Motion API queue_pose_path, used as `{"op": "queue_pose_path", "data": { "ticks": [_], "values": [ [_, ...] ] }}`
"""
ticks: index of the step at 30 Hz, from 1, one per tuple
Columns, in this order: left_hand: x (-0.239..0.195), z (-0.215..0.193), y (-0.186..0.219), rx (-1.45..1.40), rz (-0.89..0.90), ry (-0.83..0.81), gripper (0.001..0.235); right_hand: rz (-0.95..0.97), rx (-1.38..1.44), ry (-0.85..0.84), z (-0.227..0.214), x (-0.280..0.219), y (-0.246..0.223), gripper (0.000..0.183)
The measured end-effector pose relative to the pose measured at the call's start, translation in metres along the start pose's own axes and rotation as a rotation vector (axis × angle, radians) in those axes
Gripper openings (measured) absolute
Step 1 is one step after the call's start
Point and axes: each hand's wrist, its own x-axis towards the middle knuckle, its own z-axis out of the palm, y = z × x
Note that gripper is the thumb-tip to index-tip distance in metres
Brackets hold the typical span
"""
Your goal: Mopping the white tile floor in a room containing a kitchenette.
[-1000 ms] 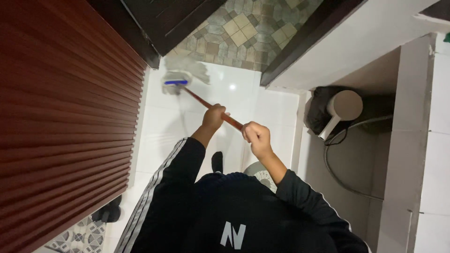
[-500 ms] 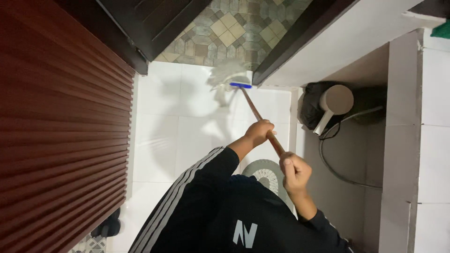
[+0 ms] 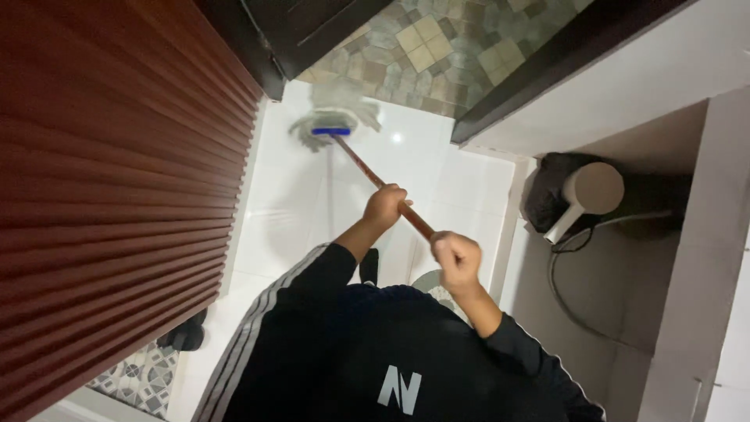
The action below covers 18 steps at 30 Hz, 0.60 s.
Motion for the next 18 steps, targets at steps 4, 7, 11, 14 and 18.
{"op": "queue_pose_path", "data": {
  "ticks": [4, 7, 11, 14, 18],
  "values": [
    [-0.017, 0.052, 0.052, 0.936, 0.414, 0.005, 0.012, 0.022, -0.061, 0.148, -0.032, -0.015, -0.003, 0.032],
    [-0.026, 0.104, 0.056, 0.850, 0.411, -0.065, 0.010, 0.044, -0.157, 0.248, -0.059, -0.039, -0.024, 0.031],
    [-0.029, 0.152, 0.055, 0.781, 0.506, -0.187, 0.010, 0.040, -0.112, 0.335, -0.077, -0.068, -0.038, 0.035],
    [-0.033, 0.162, 0.074, 0.900, 0.357, -0.274, 0.013, -0.034, -0.228, 0.337, -0.078, -0.074, -0.036, 0.025],
    [-0.031, 0.129, 0.060, 0.883, 0.466, -0.241, 0.009, 0.020, -0.155, 0.307, -0.061, -0.055, -0.030, 0.016]
  ]
}}
